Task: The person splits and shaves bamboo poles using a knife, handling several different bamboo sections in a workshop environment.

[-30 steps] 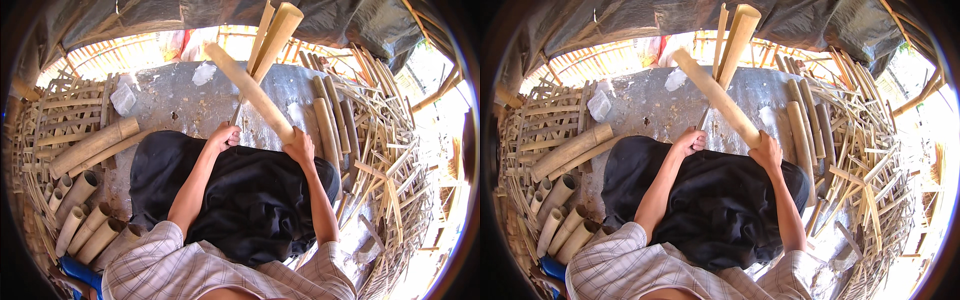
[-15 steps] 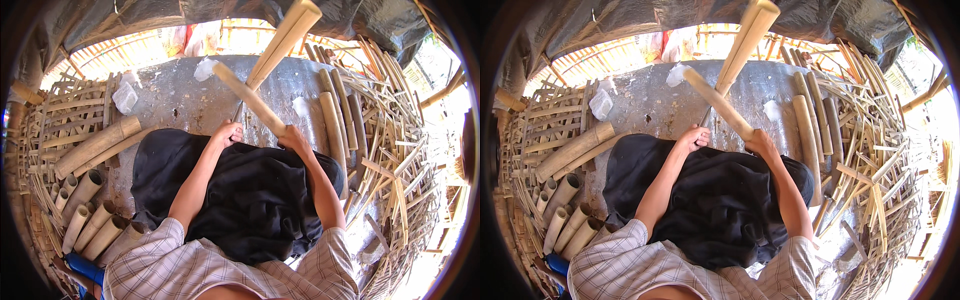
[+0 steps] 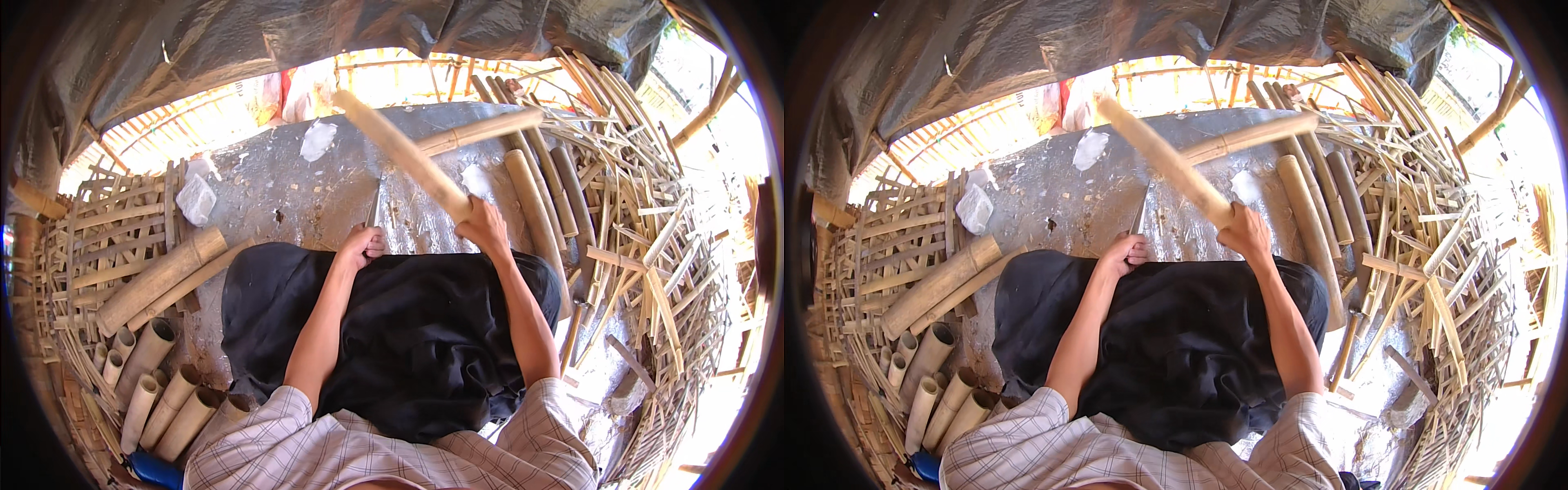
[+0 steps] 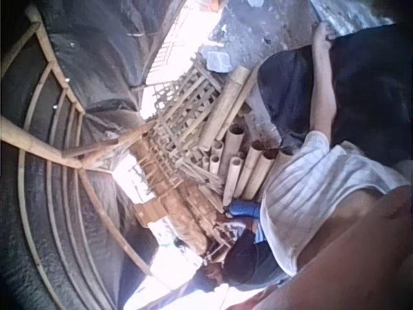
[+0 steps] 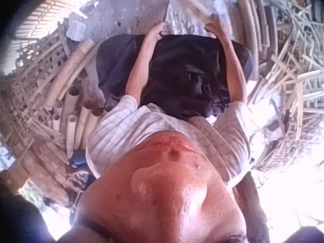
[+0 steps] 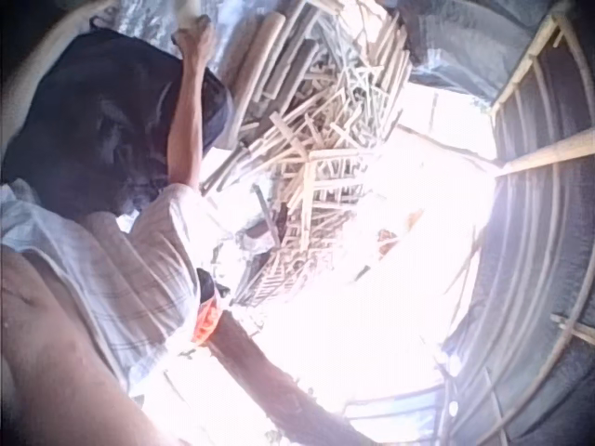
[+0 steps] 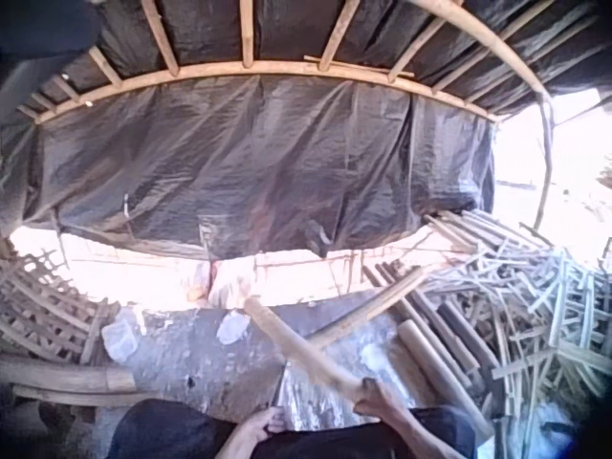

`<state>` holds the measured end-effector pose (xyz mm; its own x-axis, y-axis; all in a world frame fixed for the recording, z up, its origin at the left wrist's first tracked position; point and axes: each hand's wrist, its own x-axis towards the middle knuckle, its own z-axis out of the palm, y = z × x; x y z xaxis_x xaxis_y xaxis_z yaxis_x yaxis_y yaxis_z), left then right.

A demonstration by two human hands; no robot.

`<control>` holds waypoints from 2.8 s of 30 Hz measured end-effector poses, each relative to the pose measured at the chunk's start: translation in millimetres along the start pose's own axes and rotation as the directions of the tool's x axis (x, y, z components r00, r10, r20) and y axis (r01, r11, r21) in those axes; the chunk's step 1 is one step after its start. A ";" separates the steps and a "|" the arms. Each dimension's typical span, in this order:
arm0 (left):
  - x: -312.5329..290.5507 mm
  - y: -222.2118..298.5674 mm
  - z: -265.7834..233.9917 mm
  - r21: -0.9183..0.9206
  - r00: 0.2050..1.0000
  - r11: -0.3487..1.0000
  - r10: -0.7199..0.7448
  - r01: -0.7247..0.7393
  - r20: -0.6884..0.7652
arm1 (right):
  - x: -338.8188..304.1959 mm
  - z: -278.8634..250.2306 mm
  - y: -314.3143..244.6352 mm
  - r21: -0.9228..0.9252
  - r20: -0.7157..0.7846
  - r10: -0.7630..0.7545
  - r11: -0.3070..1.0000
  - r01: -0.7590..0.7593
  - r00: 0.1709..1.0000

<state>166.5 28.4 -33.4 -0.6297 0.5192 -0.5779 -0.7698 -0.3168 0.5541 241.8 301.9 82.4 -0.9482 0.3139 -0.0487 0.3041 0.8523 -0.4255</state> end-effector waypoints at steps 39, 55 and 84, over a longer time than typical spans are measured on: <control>-21.9 -10.2 -7.5 0.415 0.888 0.835 0.444 -0.363 -0.116 | -37.7 -5.6 0.2 0.191 0.200 0.313 0.917 -0.350 0.928; 96.9 132.0 22.0 0.914 0.676 -0.376 0.636 -0.151 0.373 | -40.9 -22.3 -1.5 0.330 0.335 0.208 0.888 -0.321 0.919; 49.7 86.1 19.6 0.922 0.935 0.237 0.258 -0.305 0.243 | -4.4 32.1 -4.6 0.650 0.392 -0.028 0.716 -0.255 0.920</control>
<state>71.0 42.5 -2.8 -0.7618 0.5967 -0.2521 0.1059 0.4987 0.8603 241.6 283.1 55.6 -0.9167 0.1009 -0.3866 0.3994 0.2580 -0.8797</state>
